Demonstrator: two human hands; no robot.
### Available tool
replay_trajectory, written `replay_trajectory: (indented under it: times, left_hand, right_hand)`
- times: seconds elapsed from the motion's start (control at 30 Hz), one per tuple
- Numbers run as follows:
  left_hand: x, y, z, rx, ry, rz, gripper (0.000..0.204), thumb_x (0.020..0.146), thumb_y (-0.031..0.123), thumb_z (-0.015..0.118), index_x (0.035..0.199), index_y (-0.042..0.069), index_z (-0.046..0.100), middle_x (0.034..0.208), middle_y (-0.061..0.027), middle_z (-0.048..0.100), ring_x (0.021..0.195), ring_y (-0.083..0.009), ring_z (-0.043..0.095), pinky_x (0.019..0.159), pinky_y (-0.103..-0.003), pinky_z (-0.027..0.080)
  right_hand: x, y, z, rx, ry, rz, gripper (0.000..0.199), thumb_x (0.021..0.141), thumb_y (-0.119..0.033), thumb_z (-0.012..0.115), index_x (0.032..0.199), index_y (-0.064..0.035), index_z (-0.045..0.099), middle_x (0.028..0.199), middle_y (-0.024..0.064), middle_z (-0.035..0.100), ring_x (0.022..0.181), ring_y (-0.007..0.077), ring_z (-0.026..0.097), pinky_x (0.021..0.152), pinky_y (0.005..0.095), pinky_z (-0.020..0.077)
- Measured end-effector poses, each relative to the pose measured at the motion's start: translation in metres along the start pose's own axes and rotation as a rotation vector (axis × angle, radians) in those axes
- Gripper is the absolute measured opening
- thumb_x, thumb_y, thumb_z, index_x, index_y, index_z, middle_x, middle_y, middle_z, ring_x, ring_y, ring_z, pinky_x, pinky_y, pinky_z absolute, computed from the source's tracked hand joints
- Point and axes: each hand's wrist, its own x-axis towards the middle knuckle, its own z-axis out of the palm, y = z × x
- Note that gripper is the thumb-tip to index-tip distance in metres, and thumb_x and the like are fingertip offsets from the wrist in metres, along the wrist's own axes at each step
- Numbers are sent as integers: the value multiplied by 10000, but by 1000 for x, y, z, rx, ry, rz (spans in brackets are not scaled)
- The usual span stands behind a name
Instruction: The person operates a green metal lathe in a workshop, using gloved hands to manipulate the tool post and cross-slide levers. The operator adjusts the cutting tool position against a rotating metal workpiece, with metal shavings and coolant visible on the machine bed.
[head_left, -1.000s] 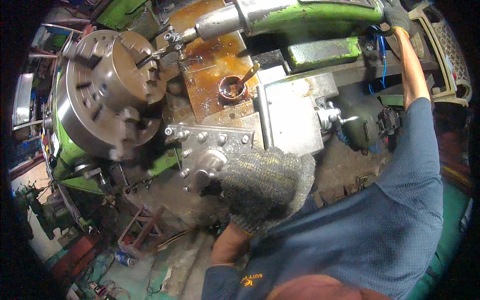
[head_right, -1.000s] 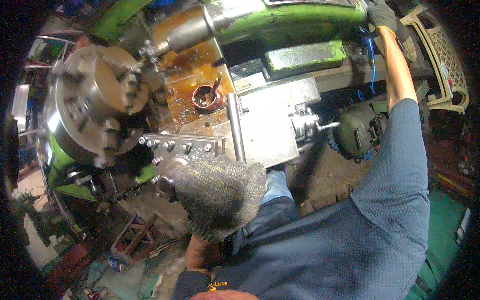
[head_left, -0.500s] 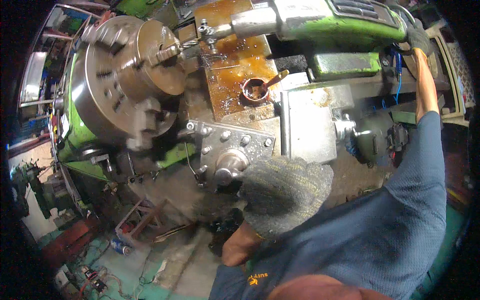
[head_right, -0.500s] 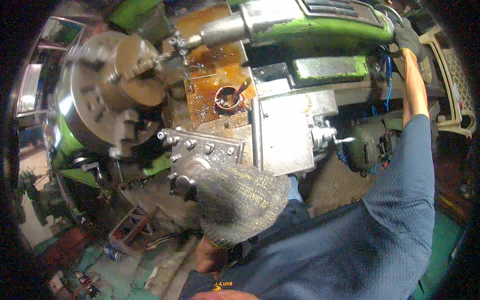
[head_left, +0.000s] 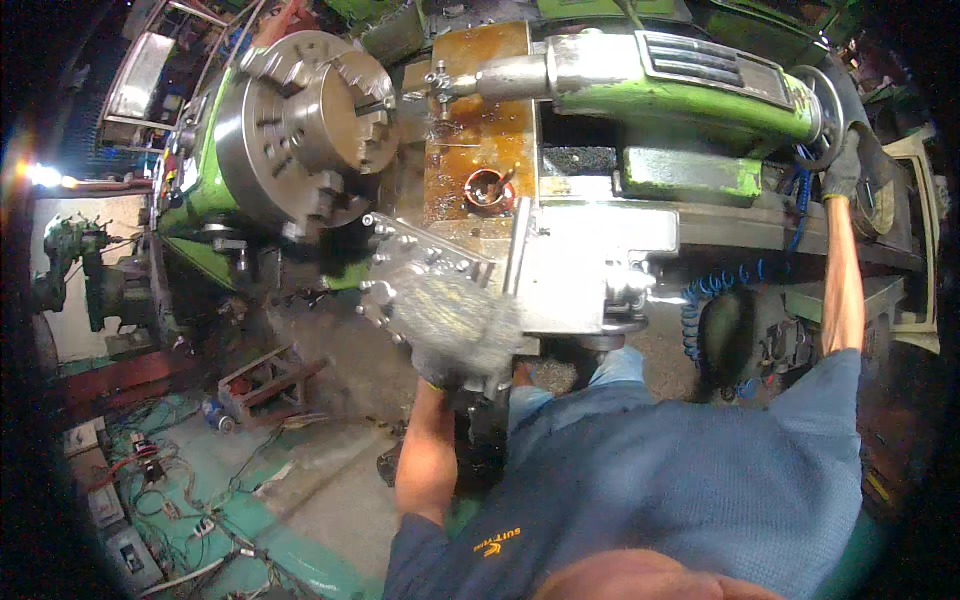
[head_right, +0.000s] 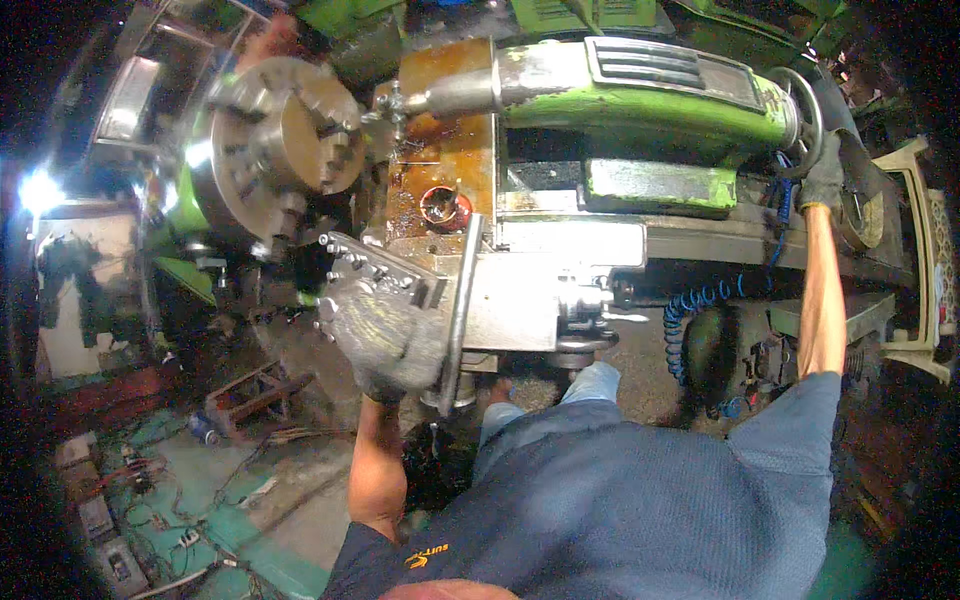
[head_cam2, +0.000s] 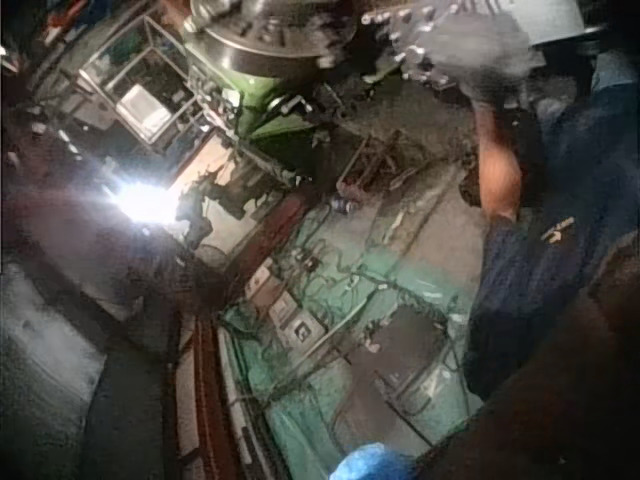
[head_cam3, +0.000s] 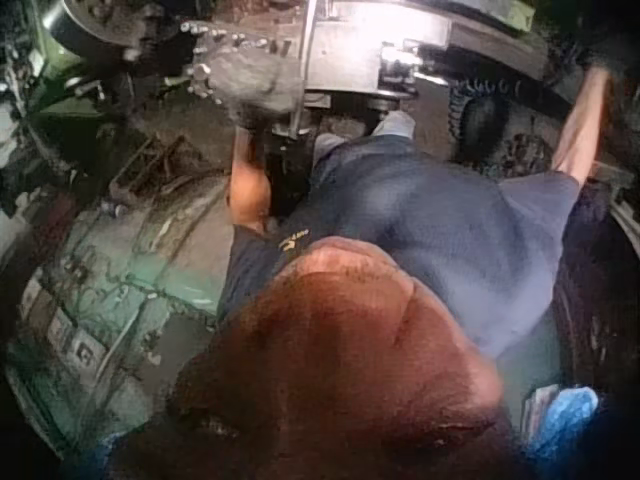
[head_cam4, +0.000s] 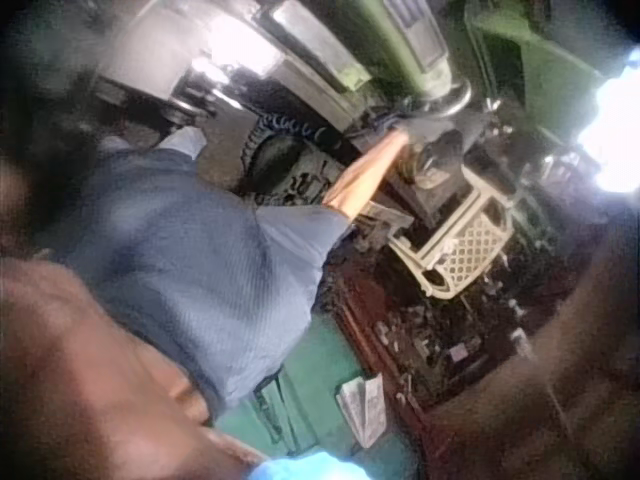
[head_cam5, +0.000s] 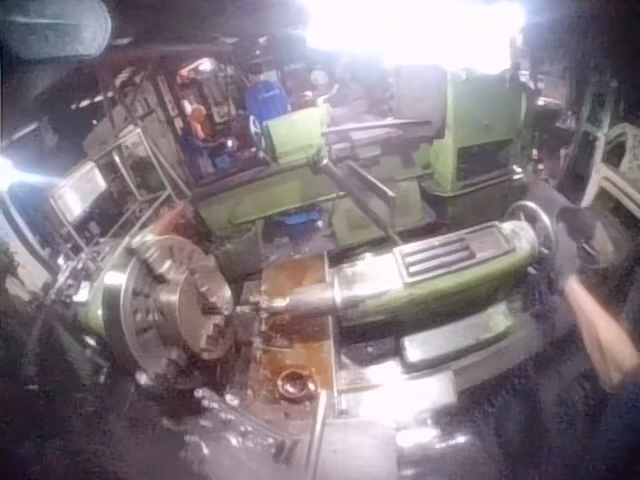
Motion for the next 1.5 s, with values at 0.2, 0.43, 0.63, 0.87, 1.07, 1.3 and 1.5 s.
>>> replay_trajectory:
  times: [0.2, 0.43, 0.63, 0.87, 1.07, 1.3, 1.5]
  left_hand:
    - [9, -2, 16, 24, 44, 29, 143, 870, 163, 743, 819, 32, 722, 785, -108, 705, 695, -272, 627, 670, -408, 495]
    - [1, 1, 17, 132, 169, 115, 163, 893, 155, 709, 824, 8, 708, 762, -113, 690, 703, -284, 603, 690, -420, 474]
    - [37, 36, 4, 104, 123, 333, 182, 854, 232, 758, 789, 78, 687, 738, -98, 654, 675, -287, 582, 639, -403, 453]
    - [26, 28, 0, 251, -7, 225, 75, 798, 153, 705, 762, 87, 697, 720, -110, 649, 701, -341, 601, 681, -482, 447]
    - [20, 34, 3, 398, 37, 231, 154, 813, 257, 703, 735, 134, 654, 722, -79, 628, 708, -337, 575, 671, -486, 406]
    - [19, 20, 7, 305, 59, 213, 253, 840, 347, 682, 709, 140, 620, 758, -70, 625, 739, -311, 567, 671, -455, 405]
    - [31, 30, 2, 299, 107, 259, 250, 758, 345, 685, 608, 147, 652, 619, -117, 619, 587, -339, 598, 577, -475, 433]
  right_hand:
    - [-98, 27, -48, -945, 130, -151, 347, 948, -291, 602, 1227, -89, 649, 1141, 172, 703, 1051, 315, 663, 882, 463, 522]
    - [-106, 26, -62, -986, 130, 65, 614, 785, -399, 737, 1295, -64, 664, 1289, 234, 661, 1215, 394, 614, 1034, 465, 477]
    - [-59, 97, -41, -945, -119, 170, 518, 834, -345, 690, 1251, -40, 654, 1211, 243, 697, 1152, 421, 650, 998, 502, 486]
    - [-86, 160, -85, 449, -166, 337, 236, 928, -215, 706, 1104, -58, 693, 870, -1, 657, 702, 137, 599, 605, 287, 487]
    - [-219, 55, -121, 708, -157, 251, 428, 971, -79, 618, 1379, 20, 540, 1126, 125, 660, 998, 255, 665, 848, 422, 590]
    - [-206, -82, 28, 165, -632, 138, 429, 875, -149, 758, 1260, 10, 659, 1055, 90, 719, 927, 167, 675, 797, 296, 524]
    - [-212, -197, 209, -476, -934, -277, 623, 870, -316, 717, 1421, -98, 525, 1143, 277, 697, 1057, 410, 700, 927, 473, 540]
